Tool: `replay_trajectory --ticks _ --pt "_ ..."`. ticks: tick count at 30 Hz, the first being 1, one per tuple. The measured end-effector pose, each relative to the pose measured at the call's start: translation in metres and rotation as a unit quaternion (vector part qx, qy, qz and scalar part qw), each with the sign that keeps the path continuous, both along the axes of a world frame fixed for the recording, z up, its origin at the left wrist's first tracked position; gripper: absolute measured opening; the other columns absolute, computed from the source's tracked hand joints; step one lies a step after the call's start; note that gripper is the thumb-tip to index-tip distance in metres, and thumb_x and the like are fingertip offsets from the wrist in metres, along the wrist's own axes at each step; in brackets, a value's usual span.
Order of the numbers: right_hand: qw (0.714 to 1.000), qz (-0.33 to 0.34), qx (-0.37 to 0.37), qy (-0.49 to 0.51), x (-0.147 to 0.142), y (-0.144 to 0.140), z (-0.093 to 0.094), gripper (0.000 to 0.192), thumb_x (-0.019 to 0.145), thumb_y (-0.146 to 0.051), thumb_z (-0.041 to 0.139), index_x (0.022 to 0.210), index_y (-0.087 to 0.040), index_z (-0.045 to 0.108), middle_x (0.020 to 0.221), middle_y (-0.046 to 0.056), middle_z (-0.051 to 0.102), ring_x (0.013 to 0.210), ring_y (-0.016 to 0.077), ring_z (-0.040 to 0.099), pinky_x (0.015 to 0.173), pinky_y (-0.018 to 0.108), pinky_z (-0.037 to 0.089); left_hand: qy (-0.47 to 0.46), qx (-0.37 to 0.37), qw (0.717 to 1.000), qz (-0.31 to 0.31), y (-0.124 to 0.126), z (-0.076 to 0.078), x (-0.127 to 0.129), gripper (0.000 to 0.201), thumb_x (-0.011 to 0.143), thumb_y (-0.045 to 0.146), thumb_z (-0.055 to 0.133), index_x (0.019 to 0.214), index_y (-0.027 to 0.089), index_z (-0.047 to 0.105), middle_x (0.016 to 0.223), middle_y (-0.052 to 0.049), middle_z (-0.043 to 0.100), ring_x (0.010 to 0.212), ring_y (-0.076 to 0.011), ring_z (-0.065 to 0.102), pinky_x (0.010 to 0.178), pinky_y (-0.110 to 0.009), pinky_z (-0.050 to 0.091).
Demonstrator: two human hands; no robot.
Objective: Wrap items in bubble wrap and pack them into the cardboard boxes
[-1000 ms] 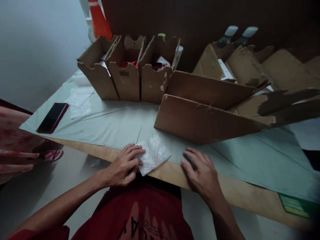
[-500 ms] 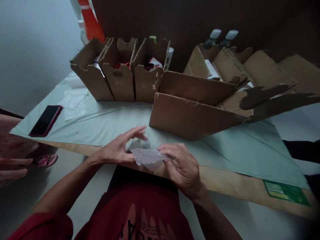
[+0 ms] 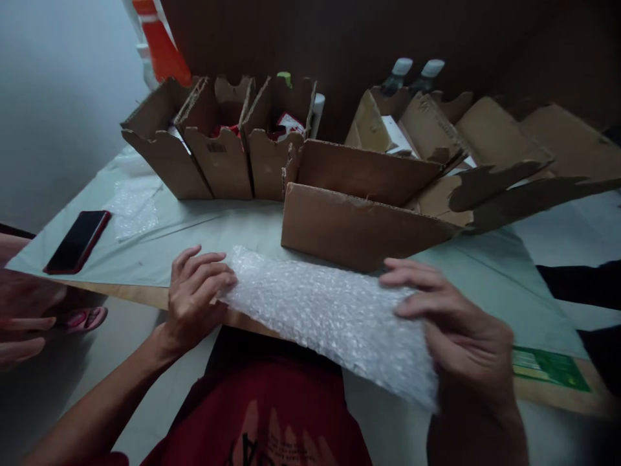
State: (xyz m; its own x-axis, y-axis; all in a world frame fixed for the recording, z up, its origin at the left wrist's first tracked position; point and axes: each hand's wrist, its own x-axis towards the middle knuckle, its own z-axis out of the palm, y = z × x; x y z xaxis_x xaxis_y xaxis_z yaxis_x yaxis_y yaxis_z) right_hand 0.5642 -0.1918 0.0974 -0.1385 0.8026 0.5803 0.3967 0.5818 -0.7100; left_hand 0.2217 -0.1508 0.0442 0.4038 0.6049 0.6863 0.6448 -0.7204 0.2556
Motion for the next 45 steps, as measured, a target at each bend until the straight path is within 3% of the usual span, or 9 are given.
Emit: replay_trajectory --ticks 6,9,14,19,24,30,38,42,45 --pt "0.939 -0.078 -0.052 -0.33 0.048 0.001 -0.074 0.033 0.089 -0.008 0.046 0.102 -0.023 0.073 0.125 0.01 0.072 0.118 0.0317 0.065 0.091 0.053 0.056 0.162 -0.134 0.975 -0.073 -0.021 -0.023 -0.006 0.02 0.09 0.031 0.066 0.107 0.02 0.065 0.102 -0.008 0.073 0.112 -0.0311 0.067 0.118 -0.064 0.033" --pt "0.918 -0.158 -0.028 -0.364 0.05 -0.011 -0.08 0.031 0.093 -0.013 0.049 0.113 -0.022 0.072 0.126 0.011 0.071 0.118 0.0331 0.065 0.091 0.053 0.055 0.117 -0.128 0.984 -0.05 -0.025 -0.014 -0.003 0.025 0.089 0.03 0.069 0.112 0.02 0.064 0.104 -0.009 0.073 0.112 -0.0307 0.067 0.115 -0.063 0.038" --pt "0.94 -0.059 -0.032 -0.334 -0.035 -0.005 -0.069 0.04 0.094 -0.009 0.051 0.128 -0.023 0.067 0.137 0.01 0.068 0.131 0.03 0.059 0.103 0.054 0.053 0.084 -0.074 0.992 -0.059 -0.016 -0.011 0.028 0.041 0.09 0.005 0.055 0.128 0.021 0.06 0.123 -0.012 0.07 0.126 -0.0288 0.061 0.111 -0.054 0.048" --pt "0.927 0.073 -0.062 -0.362 -0.109 0.009 -0.097 0.046 0.097 -0.015 0.054 0.142 -0.014 0.059 0.15 0.016 0.058 0.145 0.0278 0.046 0.118 0.046 0.045 0.208 -0.138 0.967 -0.052 -0.019 -0.053 0.041 0.06 0.101 0.025 0.047 0.156 0.006 0.035 0.154 -0.025 0.05 0.147 -0.0357 0.045 0.119 -0.056 0.038" --pt "0.908 -0.03 -0.074 -0.411 -0.045 -0.023 -0.123 0.056 0.103 -0.035 0.051 0.153 -0.012 0.046 0.159 0.016 0.048 0.149 0.0309 0.041 0.119 0.052 0.04 0.282 -0.163 0.945 -0.005 -0.025 -0.074 0.022 0.069 0.102 0.047 0.046 0.158 0.009 0.032 0.166 -0.023 0.034 0.156 -0.0391 0.028 0.126 -0.06 0.02" --pt "0.884 -0.221 -0.082 -0.404 0.043 -0.055 -0.104 0.04 0.106 -0.033 0.04 0.137 -0.017 0.061 0.135 0.013 0.069 0.13 0.0313 0.06 0.101 0.05 0.047 0.258 -0.192 0.947 -0.024 -0.024 -0.063 0.019 0.067 0.103 0.05 0.044 0.159 0.015 0.031 0.166 -0.02 0.036 0.155 -0.0381 0.03 0.124 -0.061 0.022" --pt "0.885 -0.147 -0.056 -0.438 0.003 0.004 -0.092 0.034 0.1 -0.022 0.047 0.126 -0.015 0.067 0.112 0.014 0.075 0.099 0.0299 0.064 0.082 0.043 0.046 0.228 -0.188 0.954 0.042 0.02 -0.04 0.021 0.042 0.095 0.02 0.053 0.136 0.016 0.058 0.12 -0.016 0.071 0.109 -0.0319 0.064 0.094 -0.049 0.048" --pt "0.885 -0.136 -0.062 -0.442 -0.002 0.012 -0.083 0.022 0.095 -0.017 0.051 0.095 -0.021 0.072 0.086 0.007 0.072 0.084 0.0262 0.06 0.076 0.04 0.043 0.23 -0.255 0.939 0.005 0.036 -0.028 0.021 0.021 0.086 0.017 0.058 0.103 0.021 0.069 0.086 -0.007 0.07 0.084 -0.0265 0.063 0.078 -0.041 0.049" --pt "0.921 -0.138 0.014 -0.363 0.0 0.003 -0.057 0.019 0.094 -0.012 0.052 0.09 -0.023 0.067 0.101 0.007 0.073 0.098 0.0266 0.063 0.082 0.041 0.045 0.124 -0.182 0.975 -0.025 0.034 -0.006 0.015 0.014 0.083 0.01 0.058 0.088 0.022 0.064 0.094 -0.006 0.069 0.091 -0.0249 0.065 0.08 -0.039 0.052"
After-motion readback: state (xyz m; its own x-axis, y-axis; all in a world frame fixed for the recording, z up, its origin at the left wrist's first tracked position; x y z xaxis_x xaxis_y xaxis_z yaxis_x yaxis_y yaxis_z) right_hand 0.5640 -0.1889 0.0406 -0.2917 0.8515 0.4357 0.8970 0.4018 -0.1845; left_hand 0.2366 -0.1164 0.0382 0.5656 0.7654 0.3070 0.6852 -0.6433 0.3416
